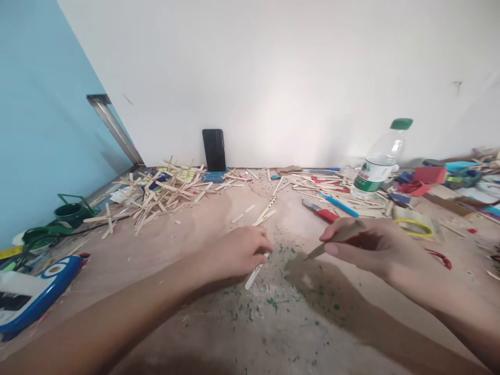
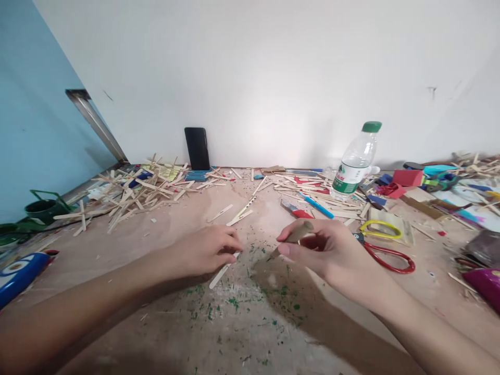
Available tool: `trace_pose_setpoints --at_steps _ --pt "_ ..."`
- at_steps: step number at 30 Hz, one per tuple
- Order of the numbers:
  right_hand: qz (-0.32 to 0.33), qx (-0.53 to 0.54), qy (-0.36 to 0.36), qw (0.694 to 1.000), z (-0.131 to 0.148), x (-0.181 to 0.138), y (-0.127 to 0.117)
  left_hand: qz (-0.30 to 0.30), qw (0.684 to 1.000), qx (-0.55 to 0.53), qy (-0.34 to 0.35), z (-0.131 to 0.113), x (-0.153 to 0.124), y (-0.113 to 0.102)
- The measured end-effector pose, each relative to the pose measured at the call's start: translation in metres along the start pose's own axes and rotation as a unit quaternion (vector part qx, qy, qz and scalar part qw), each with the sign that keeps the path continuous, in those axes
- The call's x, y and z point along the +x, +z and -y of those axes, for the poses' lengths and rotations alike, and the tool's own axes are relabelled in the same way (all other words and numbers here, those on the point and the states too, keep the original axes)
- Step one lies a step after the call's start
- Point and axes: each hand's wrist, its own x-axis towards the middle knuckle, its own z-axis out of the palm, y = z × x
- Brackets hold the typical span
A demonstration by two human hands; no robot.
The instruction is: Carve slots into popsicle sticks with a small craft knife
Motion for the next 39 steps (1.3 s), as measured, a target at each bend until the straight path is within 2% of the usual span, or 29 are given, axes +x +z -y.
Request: trace_pose_setpoints --at_steps 3,7,11,14,19,23,28,31,34,39 --pt "-0.013 0.006 -0.015 1.000 0.007 -0.003 0.006 0.008 1.000 -0.023 -0.017 -0.006 -0.005 0.002" --pt "0.014 0.010 -0.044 0.999 0.024 -0.006 0.021 0.035 0.997 -0.047 -0.049 -0.016 -0.011 -0.002" --pt "0.022 0.007 -0.077 0.997 0.040 -0.008 0.034 0.021 0.997 -0.042 -0.066 -0.020 -0.018 -0.006" --pt "0.001 0.011 -0.100 0.995 0.032 -0.002 0.042 0.023 0.996 -0.047 -0.072 -0.023 -0.022 -0.001" --pt "-0.007 0.022 -0.114 0.993 0.000 0.010 0.048 0.006 0.993 -0.102 -0.059 -0.029 -0.024 0.010" --pt "-0.015 0.029 -0.116 0.993 -0.008 0.007 0.045 -0.049 0.982 -0.176 -0.055 -0.022 -0.025 0.009" --pt "-0.040 0.040 -0.136 0.989 -0.003 -0.003 0.049 -0.218 0.937 -0.270 -0.041 -0.019 -0.030 0.001" --pt "-0.055 0.036 -0.143 0.987 -0.002 -0.006 0.054 -0.282 0.912 -0.299 -0.012 -0.023 -0.033 0.003" --pt "-0.060 0.028 -0.150 0.986 -0.004 -0.005 0.057 -0.308 0.898 -0.314 0.010 -0.028 -0.034 0.009" --pt "-0.046 0.012 -0.138 0.989 -0.005 -0.003 0.061 -0.297 0.896 -0.329 0.035 -0.031 -0.037 0.015"
